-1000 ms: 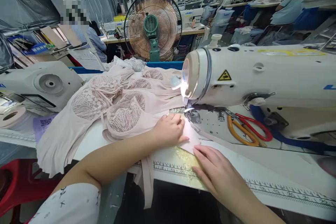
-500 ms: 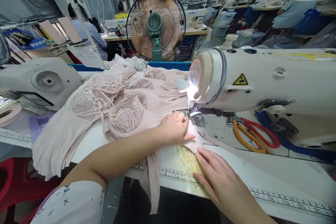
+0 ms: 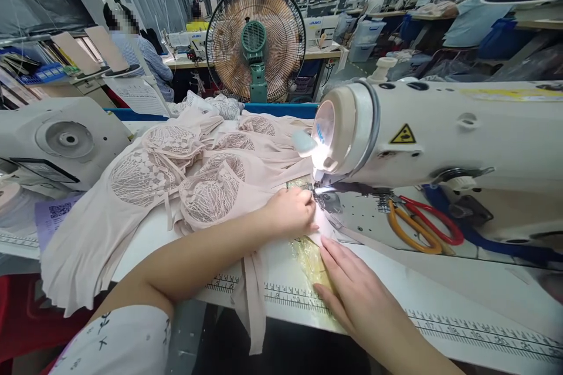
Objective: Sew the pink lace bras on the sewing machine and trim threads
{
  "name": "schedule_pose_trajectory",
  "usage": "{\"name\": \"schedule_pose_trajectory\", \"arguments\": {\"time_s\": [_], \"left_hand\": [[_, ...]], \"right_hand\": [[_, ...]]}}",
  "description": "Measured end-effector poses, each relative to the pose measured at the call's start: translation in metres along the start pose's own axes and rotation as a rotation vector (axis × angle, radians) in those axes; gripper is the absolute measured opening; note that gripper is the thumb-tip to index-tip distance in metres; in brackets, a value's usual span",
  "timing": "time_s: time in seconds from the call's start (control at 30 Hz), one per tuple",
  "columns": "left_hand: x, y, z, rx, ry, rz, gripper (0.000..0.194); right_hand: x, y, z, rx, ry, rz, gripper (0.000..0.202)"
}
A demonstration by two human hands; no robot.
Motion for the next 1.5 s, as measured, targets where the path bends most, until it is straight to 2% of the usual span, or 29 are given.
{"name": "schedule_pose_trajectory", "arguments": {"time_s": [0.07, 0.1, 0.23, 0.4, 0.63, 1.0, 1.13, 1.3, 1.5], "left_hand": [[0.012, -0.002, 0.007, 0.073, -0.105, -0.062, 0.03], [0.018, -0.003, 0.011, 0.103, -0.158, -0.08, 0.029], [0.029, -0.009, 0.023, 0.149, -0.289, -0.074, 0.033], [0.028, -0.01, 0.028, 0.149, -0.369, -0.134, 0.033], [0.01, -0.005, 0.028, 0.218, -0.366, -0.145, 0.028], [0.002, 0.002, 0.026, 0.345, -0.385, -0.246, 0.029], [-0.002, 0.001, 0.023, 0.308, -0.361, -0.304, 0.03], [-0.012, 0.002, 0.021, 0.26, -0.244, -0.321, 0.033], [-0.012, 0.001, 0.021, 0.236, -0.241, -0.351, 0.034]], "right_hand": [[0.0, 0.0, -0.001, 0.004, -0.006, -0.004, 0.048], [0.0, -0.001, -0.001, 0.003, -0.009, -0.012, 0.048], [0.003, -0.005, -0.002, -0.016, -0.039, -0.088, 0.047], [0.004, -0.013, -0.004, -0.035, -0.062, -0.161, 0.047], [0.006, -0.012, -0.003, -0.036, -0.076, -0.203, 0.045], [0.007, -0.008, -0.003, -0.026, -0.069, -0.217, 0.042], [0.008, -0.01, -0.003, -0.043, -0.083, -0.231, 0.042], [0.008, -0.01, -0.002, -0.049, -0.08, -0.228, 0.042], [0.007, -0.007, -0.003, -0.039, -0.065, -0.2, 0.042]]}}
Point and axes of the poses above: each hand's wrist, its own z-axis away from the middle knuckle, its own y-axis out of the back of the hand, x = y × z, the point moved 8 cm from there along -z, towards the middle knuckle, and after that the axes turned 12 degrees about -x, right-handed, at the moved point
